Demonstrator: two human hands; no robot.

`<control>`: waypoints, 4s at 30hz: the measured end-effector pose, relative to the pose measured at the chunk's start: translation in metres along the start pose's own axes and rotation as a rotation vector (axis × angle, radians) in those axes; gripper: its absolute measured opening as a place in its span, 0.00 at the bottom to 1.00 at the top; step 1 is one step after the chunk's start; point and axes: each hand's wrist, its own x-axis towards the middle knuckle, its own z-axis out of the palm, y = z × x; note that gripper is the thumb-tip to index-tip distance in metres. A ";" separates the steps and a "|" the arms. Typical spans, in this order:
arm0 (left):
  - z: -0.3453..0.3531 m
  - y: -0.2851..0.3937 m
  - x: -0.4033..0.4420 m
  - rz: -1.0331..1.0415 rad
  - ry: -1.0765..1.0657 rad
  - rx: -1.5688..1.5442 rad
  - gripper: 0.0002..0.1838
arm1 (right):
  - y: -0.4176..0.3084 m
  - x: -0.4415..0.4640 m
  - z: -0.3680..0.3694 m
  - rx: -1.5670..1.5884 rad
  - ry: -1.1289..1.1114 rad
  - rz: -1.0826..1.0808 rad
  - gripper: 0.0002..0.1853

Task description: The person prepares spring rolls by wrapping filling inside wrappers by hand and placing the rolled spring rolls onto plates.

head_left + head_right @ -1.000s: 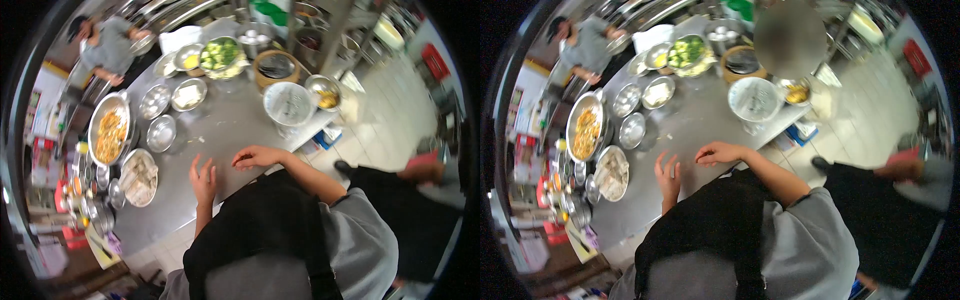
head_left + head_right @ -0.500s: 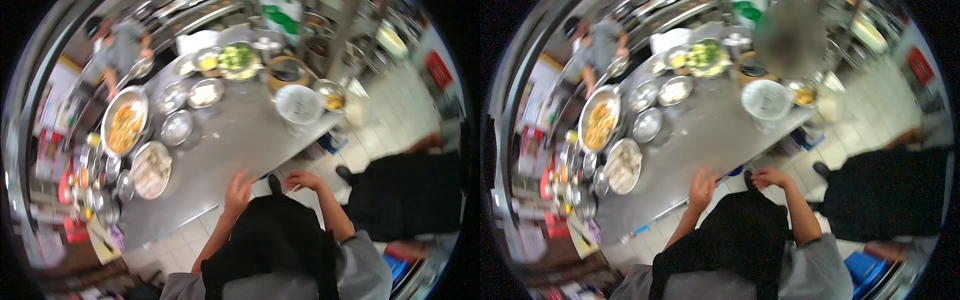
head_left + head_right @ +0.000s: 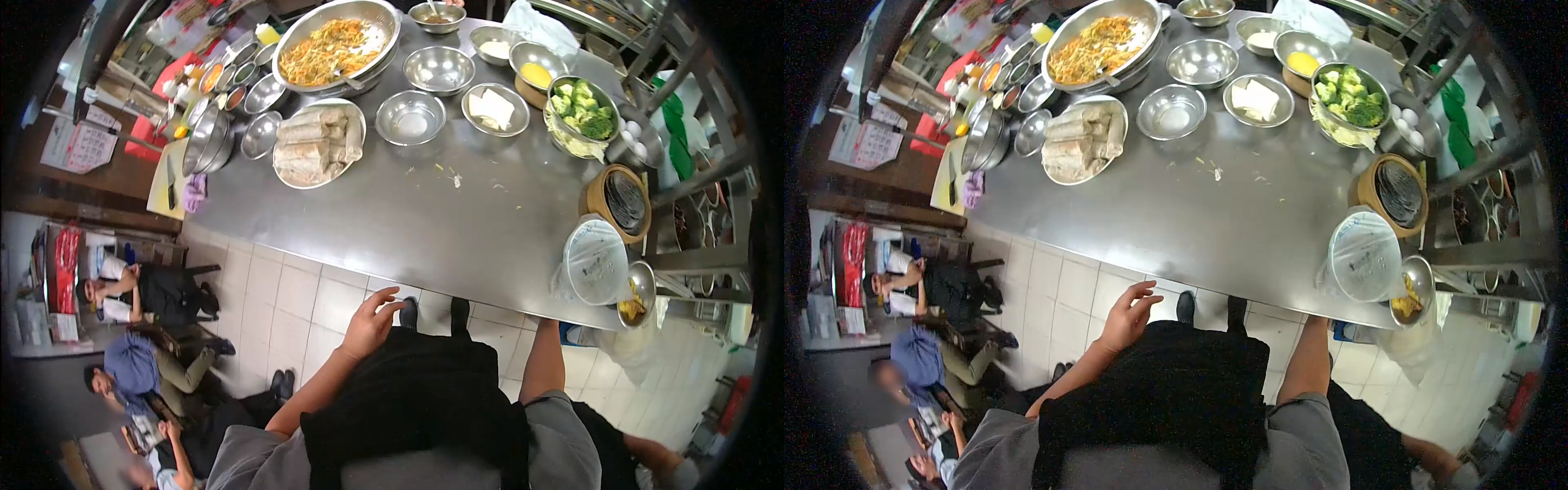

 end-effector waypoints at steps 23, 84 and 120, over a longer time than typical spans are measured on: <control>0.286 0.041 0.078 -0.295 -0.673 -0.317 0.10 | -0.002 -0.005 -0.038 -0.127 -0.046 -0.062 0.19; 0.241 0.038 0.040 -0.315 -0.421 -0.660 0.19 | -0.047 -0.179 -0.127 -0.395 -0.011 -0.126 0.20; -0.087 -0.102 -0.010 -0.536 0.373 -0.961 0.23 | -0.105 -0.249 0.261 -0.728 -1.186 -0.178 0.26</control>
